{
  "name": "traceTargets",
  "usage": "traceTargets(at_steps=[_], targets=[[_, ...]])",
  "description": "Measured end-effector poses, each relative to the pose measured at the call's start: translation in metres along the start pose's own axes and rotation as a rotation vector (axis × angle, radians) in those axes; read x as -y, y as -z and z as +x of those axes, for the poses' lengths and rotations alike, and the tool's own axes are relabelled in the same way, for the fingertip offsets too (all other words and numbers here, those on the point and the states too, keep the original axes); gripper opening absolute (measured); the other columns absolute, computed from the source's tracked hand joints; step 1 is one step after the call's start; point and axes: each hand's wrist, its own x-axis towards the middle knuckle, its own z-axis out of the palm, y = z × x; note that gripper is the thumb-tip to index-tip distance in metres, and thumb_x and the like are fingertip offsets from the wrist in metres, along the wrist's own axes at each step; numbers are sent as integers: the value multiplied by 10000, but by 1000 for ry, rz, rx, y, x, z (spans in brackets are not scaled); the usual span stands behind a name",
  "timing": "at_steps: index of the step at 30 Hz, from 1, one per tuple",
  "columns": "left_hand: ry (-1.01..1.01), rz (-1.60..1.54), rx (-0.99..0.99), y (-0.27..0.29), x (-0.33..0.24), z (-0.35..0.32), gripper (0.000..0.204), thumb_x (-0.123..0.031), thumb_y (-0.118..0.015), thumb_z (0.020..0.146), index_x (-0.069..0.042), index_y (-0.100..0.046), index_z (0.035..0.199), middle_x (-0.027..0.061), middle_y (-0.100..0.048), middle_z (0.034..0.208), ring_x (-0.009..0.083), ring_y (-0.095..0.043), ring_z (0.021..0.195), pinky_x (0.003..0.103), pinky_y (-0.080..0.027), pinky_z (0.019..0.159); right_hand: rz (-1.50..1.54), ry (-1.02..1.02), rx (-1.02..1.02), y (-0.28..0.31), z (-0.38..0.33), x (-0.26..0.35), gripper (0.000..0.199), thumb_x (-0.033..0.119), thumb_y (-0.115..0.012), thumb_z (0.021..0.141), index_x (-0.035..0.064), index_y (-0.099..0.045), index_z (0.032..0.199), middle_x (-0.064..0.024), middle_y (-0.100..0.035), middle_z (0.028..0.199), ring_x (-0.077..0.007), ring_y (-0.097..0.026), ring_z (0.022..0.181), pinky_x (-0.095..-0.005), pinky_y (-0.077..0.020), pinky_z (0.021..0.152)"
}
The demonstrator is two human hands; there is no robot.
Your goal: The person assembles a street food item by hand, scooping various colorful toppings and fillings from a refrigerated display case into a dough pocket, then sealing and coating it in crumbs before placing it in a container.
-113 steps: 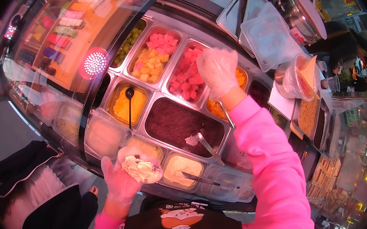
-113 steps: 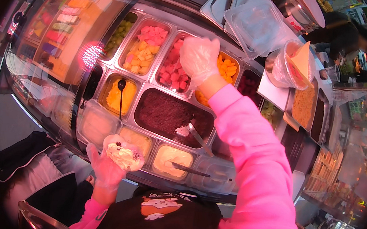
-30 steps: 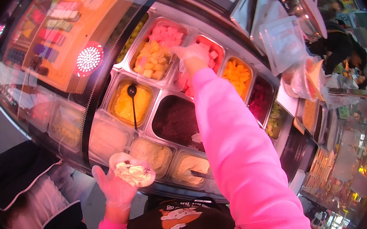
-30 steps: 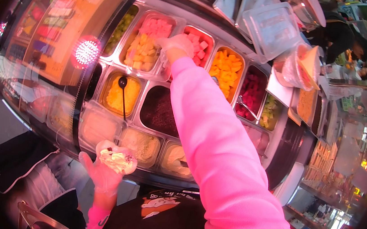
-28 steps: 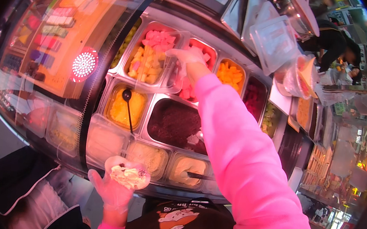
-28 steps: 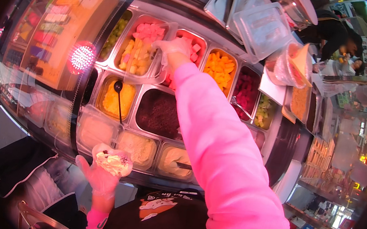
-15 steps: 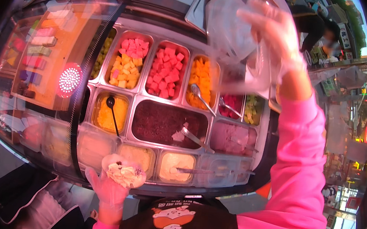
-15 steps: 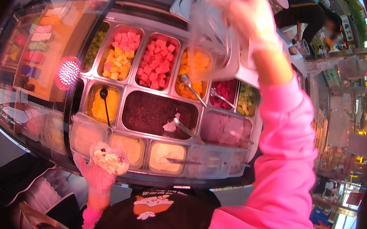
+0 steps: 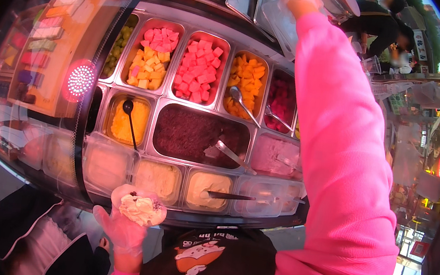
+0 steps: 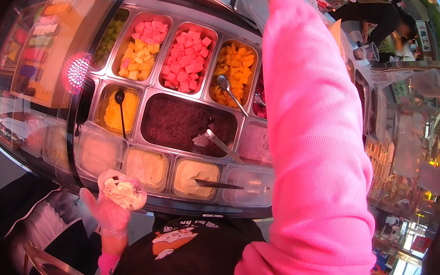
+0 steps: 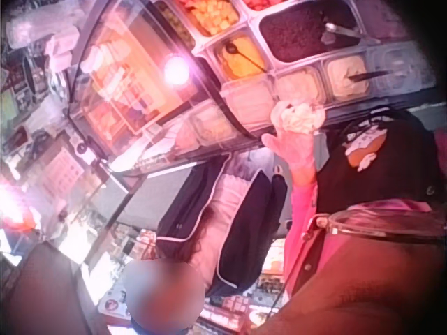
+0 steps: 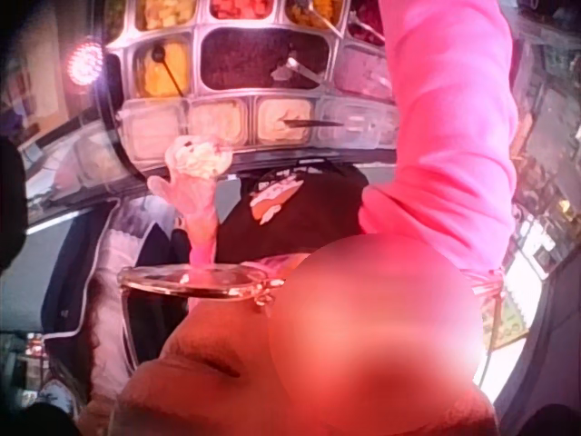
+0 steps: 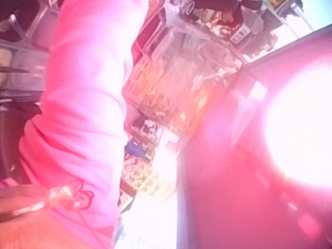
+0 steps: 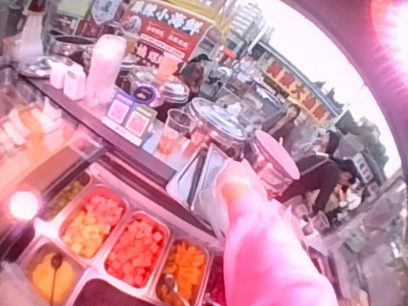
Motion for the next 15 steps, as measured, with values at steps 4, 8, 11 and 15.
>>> traceTargets(at_steps=[4, 8, 11, 15], targets=[[15, 197, -17, -12, 8, -7, 885, -724, -655, 880, 5, -505, 1359, 178, -557, 1358, 389, -565, 1240, 595, -497, 1048, 331, -74, -20, 22, -14, -4, 329, 244, -616, 905, 92, -800, 1131, -173, -742, 1219, -327, -719, 1140, -430, -567, 964], [91, 146, -8, -30, 38, -3, 905, -758, -631, 872, -3, -514, 1358, 177, -575, 1335, 394, -579, 1231, 590, -498, 1047, 676, 121, -598, 49, -123, -26, 254, 227, -645, 918, 14, -735, 1022, -230, -727, 939, -407, -715, 945, -456, -580, 832], [169, 153, 4, -42, 70, 6, 934, -789, -615, 861, -6, -514, 1360, 191, -583, 1318, 414, -586, 1221, 602, -499, 1038, 592, 466, -938, 28, -240, -49, 192, 179, -820, 862, 58, -690, 936, -90, -609, 734, -291, -586, 645, -370, -462, 623], [317, 247, 129, -62, 121, 21, 967, -808, -619, 846, 3, -510, 1361, 206, -582, 1313, 438, -577, 1231, 613, -498, 1031, 792, 360, -397, -83, -366, -66, 270, 218, -745, 894, 74, -600, 719, -111, -564, 684, -337, -577, 642, -455, -437, 600]])
